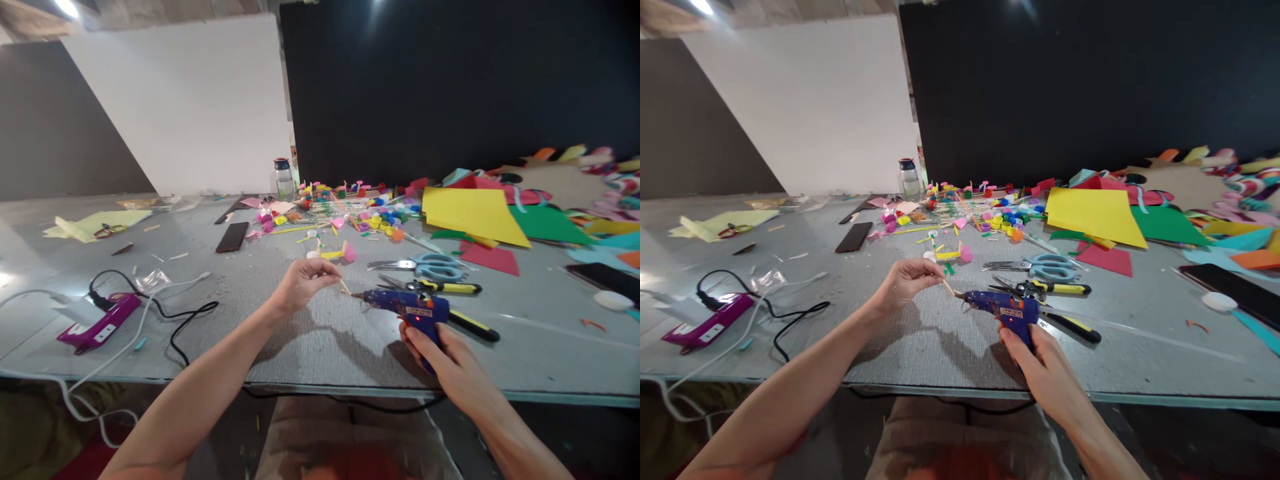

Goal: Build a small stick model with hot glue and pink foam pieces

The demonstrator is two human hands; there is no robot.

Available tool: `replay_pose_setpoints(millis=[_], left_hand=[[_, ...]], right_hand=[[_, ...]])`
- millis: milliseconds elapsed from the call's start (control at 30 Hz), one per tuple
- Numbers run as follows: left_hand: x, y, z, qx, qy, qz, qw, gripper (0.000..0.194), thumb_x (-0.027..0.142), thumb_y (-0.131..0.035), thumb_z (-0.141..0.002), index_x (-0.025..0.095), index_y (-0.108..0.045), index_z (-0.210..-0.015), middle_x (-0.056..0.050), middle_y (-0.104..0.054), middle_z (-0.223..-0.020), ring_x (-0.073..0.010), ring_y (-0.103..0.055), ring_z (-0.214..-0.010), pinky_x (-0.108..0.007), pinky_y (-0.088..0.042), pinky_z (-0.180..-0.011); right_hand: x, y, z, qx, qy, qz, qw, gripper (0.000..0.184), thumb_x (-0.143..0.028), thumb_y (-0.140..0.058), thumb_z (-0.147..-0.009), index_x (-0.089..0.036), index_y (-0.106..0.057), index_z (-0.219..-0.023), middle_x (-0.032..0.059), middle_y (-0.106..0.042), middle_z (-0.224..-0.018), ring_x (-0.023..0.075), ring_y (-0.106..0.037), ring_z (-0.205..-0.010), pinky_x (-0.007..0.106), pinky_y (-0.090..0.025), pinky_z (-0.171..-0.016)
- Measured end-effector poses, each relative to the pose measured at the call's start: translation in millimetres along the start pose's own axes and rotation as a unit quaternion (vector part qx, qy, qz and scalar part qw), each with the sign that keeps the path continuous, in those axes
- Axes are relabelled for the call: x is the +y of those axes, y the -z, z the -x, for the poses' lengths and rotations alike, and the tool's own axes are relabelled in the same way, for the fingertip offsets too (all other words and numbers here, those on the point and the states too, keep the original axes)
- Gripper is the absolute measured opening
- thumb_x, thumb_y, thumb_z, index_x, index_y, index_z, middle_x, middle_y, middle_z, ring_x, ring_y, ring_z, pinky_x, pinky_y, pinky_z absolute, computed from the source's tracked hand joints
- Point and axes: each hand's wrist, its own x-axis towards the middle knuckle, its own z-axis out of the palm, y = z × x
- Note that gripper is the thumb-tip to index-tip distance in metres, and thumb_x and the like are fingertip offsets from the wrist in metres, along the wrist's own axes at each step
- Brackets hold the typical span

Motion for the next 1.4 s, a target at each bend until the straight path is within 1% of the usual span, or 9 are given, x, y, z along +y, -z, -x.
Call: replay_pose_setpoints(millis=[233,433,900,1000,1067,1167,1233,1300,1400], left_hand=[[1,0.1,0,0.005,0.001,0.007,1.0,0.004,0.024,-0.075,-0.078,0.021,-0.078,-0.079,-0.004,-0.073,-0.078,-0.0168,-0.064,-0.076,-0.032,-0.051,-0.074],[2,-0.3,0,0.003,-0.001,0.013,1.0,0.005,0.024,-0.074,-0.078,0.021,-0.077,-0.079,-0.004,-0.074,-0.079,-0.0171,-0.065,-0.077,-0.033,-0.051,-0.075],[1,0.2,0,0.002,-0.002,0.021,1.0,0.007,0.028,-0.075,-0.078,0.021,-0.077,-0.079,-0.004,-0.073,-0.08,-0.0162,-0.065,-0.078,-0.032,-0.052,-0.076],[8,2.7,-1,0.011,-0.004,0.024,1.0,0.007,0.027,-0.076,-0.077,0.02,-0.076,-0.077,-0.003,-0.073,-0.078,-0.0152,-0.065,-0.076,-0.031,-0.052,-0.075],[19,7.4,-2,0.04,-0.013,0.039,0.998,0.006,0.026,-0.076,-0.076,0.02,-0.076,-0.076,-0.002,-0.072,-0.076,-0.0142,-0.064,-0.074,-0.03,-0.053,-0.074],[46,20.2,-1,0.126,-0.059,0.054,0.989,0.005,0.024,-0.078,-0.075,0.021,-0.075,-0.077,-0.001,-0.073,-0.078,-0.0124,-0.064,-0.073,-0.028,-0.053,-0.073],[65,31.5,3,0.19,-0.102,0.041,0.976,0.006,0.023,-0.079,-0.074,0.022,-0.075,-0.077,0.0,-0.073,-0.081,-0.0126,-0.065,-0.076,-0.027,-0.055,-0.075],[80,44.0,9,0.236,-0.134,0.025,0.962,0.007,0.024,-0.08,-0.074,0.022,-0.075,-0.079,0.0,-0.073,-0.082,-0.0133,-0.066,-0.078,-0.027,-0.056,-0.077],[91,63.7,23,0.275,-0.153,-0.001,0.949,0.008,0.025,-0.08,-0.076,0.021,-0.075,-0.081,0.0,-0.073,-0.083,-0.0132,-0.067,-0.079,-0.027,-0.057,-0.078]], right_hand=[[-1,-1,0,0.003,-0.012,-0.007,1.0,0.046,-0.065,-0.059,-0.089,-0.02,-0.069,-0.092,0.0028,-0.064,-0.075,0.0224,-0.058,-0.075,0.033,-0.045,-0.067],[1,0,1,0.017,0.009,0.026,0.999,0.045,-0.064,-0.059,-0.089,-0.02,-0.071,-0.09,0.0041,-0.065,-0.077,0.0224,-0.057,-0.076,0.033,-0.045,-0.07],[-5,1,2,0.005,-0.006,0.006,1.0,0.044,-0.064,-0.059,-0.087,-0.021,-0.068,-0.086,0.0028,-0.063,-0.071,0.0214,-0.057,-0.07,0.031,-0.044,-0.062],[-12,1,2,-0.002,0.0,-0.02,1.0,0.044,-0.063,-0.059,-0.088,-0.02,-0.066,-0.085,0.0022,-0.06,-0.069,0.0194,-0.055,-0.066,0.029,-0.043,-0.058],[-20,-2,-2,-0.01,-0.005,-0.056,0.998,0.044,-0.063,-0.06,-0.088,-0.019,-0.066,-0.086,0.0018,-0.059,-0.068,0.0171,-0.053,-0.063,0.028,-0.042,-0.055],[-36,-17,-15,-0.053,-0.015,-0.151,0.987,0.043,-0.062,-0.062,-0.087,-0.019,-0.065,-0.09,0.0,-0.056,-0.067,0.0135,-0.048,-0.057,0.024,-0.038,-0.047],[-53,-36,-30,-0.116,-0.002,-0.217,0.969,0.039,-0.058,-0.064,-0.087,-0.02,-0.064,-0.091,0.0007,-0.06,-0.073,0.0113,-0.044,-0.055,0.022,-0.035,-0.043],[-74,-60,-47,-0.173,-0.005,-0.251,0.952,0.036,-0.055,-0.066,-0.086,-0.02,-0.061,-0.085,0.0037,-0.067,-0.083,0.0099,-0.045,-0.054,0.02,-0.034,-0.04],[-108,-105,-73,-0.21,-0.021,-0.24,0.948,0.029,-0.044,-0.06,-0.091,-0.018,-0.06,-0.079,0.0022,-0.067,-0.073,0.0082,-0.047,-0.05,0.018,-0.037,-0.041]])
